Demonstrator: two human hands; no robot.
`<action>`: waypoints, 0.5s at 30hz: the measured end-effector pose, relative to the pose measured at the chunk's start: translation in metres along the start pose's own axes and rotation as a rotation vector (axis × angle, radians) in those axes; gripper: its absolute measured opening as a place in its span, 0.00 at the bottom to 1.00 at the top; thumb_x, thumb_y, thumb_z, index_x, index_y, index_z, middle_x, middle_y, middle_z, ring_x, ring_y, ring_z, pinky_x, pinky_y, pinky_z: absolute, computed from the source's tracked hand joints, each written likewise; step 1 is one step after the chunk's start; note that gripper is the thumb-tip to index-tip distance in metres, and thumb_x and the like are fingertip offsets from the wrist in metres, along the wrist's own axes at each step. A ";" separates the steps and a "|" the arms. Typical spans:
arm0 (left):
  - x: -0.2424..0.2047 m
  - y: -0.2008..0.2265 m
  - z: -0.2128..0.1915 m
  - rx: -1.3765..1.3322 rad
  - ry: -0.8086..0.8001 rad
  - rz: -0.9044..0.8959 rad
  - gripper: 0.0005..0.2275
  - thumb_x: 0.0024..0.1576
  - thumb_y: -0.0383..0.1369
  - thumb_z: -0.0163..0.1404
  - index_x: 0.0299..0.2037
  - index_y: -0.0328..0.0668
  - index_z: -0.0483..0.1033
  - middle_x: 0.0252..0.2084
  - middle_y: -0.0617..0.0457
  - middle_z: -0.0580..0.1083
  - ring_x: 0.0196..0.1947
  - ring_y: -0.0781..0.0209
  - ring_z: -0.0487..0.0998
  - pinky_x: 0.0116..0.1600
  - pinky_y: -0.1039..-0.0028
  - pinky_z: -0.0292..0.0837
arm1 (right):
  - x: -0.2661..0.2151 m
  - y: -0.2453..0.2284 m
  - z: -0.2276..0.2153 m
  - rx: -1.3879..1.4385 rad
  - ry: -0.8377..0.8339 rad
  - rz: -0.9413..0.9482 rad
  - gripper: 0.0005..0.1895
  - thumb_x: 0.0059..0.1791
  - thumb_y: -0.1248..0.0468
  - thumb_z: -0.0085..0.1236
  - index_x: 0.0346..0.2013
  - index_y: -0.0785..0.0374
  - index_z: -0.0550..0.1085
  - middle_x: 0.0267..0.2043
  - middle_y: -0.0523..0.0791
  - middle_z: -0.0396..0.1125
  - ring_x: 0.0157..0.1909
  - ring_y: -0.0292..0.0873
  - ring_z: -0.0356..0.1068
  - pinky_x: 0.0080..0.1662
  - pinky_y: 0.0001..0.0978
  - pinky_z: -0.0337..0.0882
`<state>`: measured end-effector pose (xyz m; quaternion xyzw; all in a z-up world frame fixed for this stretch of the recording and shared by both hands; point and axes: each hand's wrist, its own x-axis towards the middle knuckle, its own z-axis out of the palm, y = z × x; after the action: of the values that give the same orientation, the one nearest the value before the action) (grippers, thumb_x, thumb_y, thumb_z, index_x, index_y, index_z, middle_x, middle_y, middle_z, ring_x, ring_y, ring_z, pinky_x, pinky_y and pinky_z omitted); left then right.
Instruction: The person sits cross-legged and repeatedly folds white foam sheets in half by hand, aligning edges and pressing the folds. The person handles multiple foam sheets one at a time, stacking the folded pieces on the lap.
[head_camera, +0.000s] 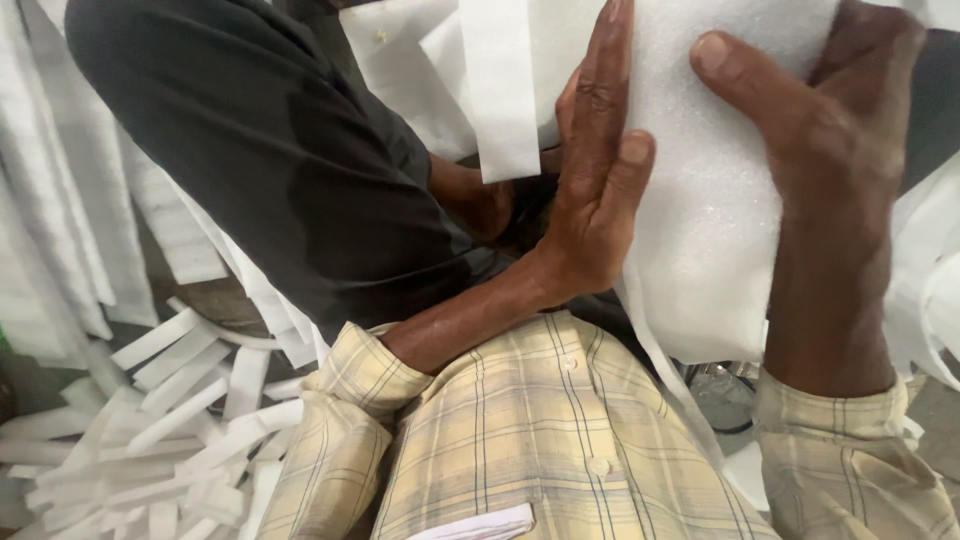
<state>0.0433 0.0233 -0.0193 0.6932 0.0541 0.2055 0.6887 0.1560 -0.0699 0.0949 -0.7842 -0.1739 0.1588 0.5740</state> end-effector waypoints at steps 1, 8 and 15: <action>0.001 0.000 0.000 -0.035 0.000 -0.009 0.23 0.77 0.46 0.27 0.78 0.59 0.32 0.80 0.68 0.35 0.79 0.75 0.37 0.84 0.77 0.35 | 0.002 0.000 0.002 0.003 0.001 0.054 0.14 0.51 0.67 0.67 0.45 0.69 0.71 0.41 0.51 0.73 0.35 0.41 0.75 0.42 0.31 0.81; 0.010 0.006 -0.002 -0.402 0.017 -0.097 0.31 0.71 0.58 0.14 0.80 0.55 0.30 0.80 0.62 0.34 0.81 0.67 0.34 0.85 0.71 0.32 | 0.020 0.012 0.008 0.027 -0.013 0.162 0.15 0.49 0.61 0.66 0.42 0.69 0.73 0.37 0.49 0.74 0.32 0.38 0.76 0.39 0.29 0.79; 0.033 0.005 -0.004 -0.456 0.058 -0.060 0.35 0.69 0.63 0.08 0.80 0.53 0.27 0.80 0.60 0.31 0.81 0.64 0.29 0.86 0.69 0.25 | 0.053 0.038 -0.001 0.007 -0.069 0.248 0.16 0.53 0.58 0.69 0.46 0.68 0.78 0.39 0.47 0.74 0.36 0.37 0.73 0.44 0.25 0.76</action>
<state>0.0704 0.0387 -0.0075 0.5114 0.0465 0.2114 0.8316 0.2070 -0.0568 0.0561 -0.7917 -0.0948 0.2562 0.5464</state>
